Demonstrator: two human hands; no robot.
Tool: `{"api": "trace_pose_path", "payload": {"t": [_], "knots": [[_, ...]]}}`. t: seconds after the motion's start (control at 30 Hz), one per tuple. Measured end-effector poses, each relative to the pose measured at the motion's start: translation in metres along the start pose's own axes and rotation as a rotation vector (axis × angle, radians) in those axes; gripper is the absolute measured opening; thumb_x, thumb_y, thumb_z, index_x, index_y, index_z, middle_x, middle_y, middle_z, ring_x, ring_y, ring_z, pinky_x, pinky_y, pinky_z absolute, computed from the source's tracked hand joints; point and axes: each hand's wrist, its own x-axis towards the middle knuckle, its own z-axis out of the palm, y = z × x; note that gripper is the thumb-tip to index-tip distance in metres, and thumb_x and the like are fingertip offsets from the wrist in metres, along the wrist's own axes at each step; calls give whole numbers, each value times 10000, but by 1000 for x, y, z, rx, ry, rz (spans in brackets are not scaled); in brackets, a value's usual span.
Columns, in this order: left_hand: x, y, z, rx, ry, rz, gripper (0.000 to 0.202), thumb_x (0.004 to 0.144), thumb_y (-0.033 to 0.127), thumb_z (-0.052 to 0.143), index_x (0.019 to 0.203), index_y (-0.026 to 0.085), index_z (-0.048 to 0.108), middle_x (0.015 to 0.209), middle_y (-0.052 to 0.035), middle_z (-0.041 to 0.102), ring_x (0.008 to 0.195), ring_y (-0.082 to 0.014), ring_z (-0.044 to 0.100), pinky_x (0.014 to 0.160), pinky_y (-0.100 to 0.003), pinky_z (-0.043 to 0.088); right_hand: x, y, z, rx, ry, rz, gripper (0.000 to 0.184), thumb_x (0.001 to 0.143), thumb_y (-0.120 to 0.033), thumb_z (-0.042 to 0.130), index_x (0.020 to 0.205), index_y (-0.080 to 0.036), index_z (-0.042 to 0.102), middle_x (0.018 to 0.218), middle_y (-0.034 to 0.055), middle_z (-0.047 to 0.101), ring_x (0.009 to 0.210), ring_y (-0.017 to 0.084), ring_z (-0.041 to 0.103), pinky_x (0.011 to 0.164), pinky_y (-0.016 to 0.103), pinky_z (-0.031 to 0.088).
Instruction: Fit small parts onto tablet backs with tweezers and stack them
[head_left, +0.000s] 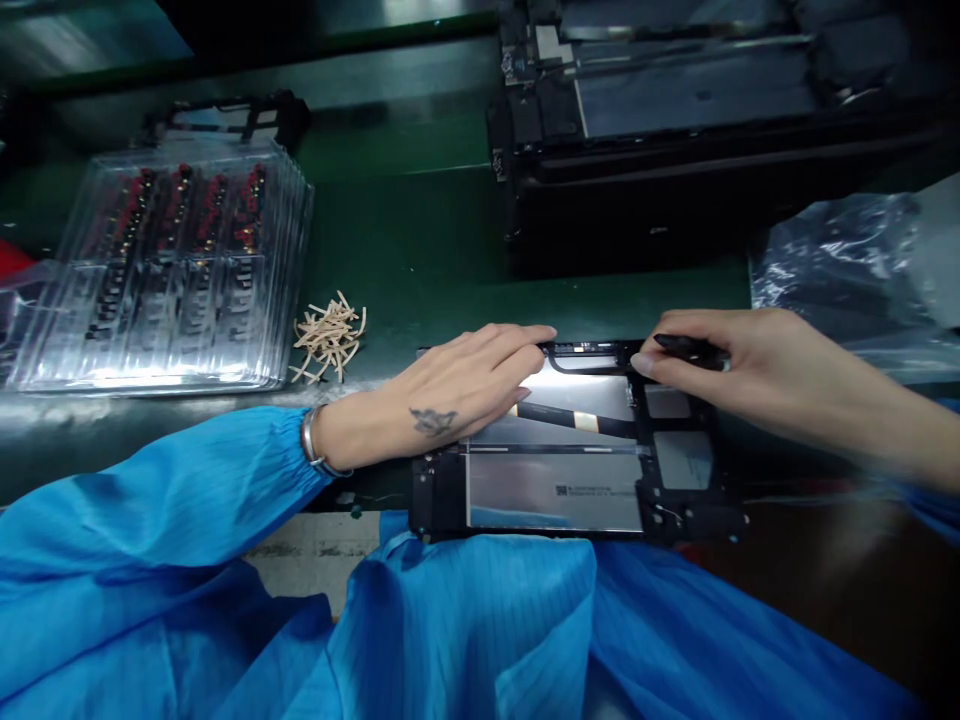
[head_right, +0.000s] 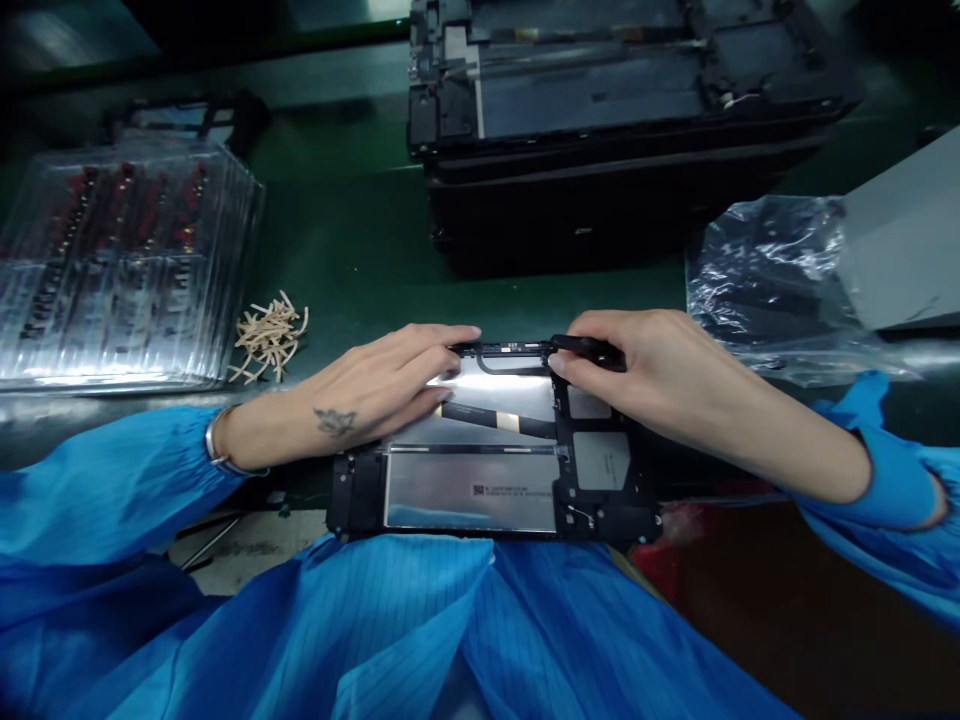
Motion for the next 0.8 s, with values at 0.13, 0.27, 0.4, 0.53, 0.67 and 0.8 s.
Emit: {"api": "trace_pose_path", "payload": {"t": [0.13,0.27,0.4,0.53,0.67,0.8], "knots": [[3,2,-3,7,-11,22,201,1092,192,387,1154,102,555,1511,-218,526,1365,-275,545,1117,-448,511,1,3,1,-9,1,-28,354,978,-524,580,847,-200,638,767,34,653,673,177,570,617,320,384],[4,5,-7,47,-45,24,202,1079,158,389,1141,93,570,1498,-216,549,1366,-271,552,1114,-447,521,2,3,1,-10,4,-5,355,965,-530,581,843,-203,646,748,28,652,665,181,574,613,321,384],[7,5,-6,143,-49,44,196,1060,136,411,1151,100,581,1516,-187,551,1350,-271,567,1075,-430,556,2,5,1,-10,4,10,357,953,-534,579,865,-199,667,814,48,698,722,208,624,640,331,393],[9,0,-2,305,-47,137,255,1062,106,373,1198,86,588,1481,-192,587,1342,-302,589,1042,-448,574,3,4,1,-11,32,15,346,931,-519,567,836,-201,664,801,45,699,717,217,633,646,338,388],[9,-6,2,407,21,225,282,1058,111,406,1268,58,586,1423,-202,633,1283,-318,641,1008,-440,593,4,-3,2,-15,90,-48,314,883,-503,571,781,-214,637,745,38,668,651,208,597,613,336,367],[8,-7,2,433,17,237,343,1057,107,419,1362,55,566,1438,-207,624,1302,-313,635,1016,-444,591,3,-11,6,-55,119,-112,275,892,-461,549,775,-219,605,765,42,655,654,206,579,618,334,354]]}}
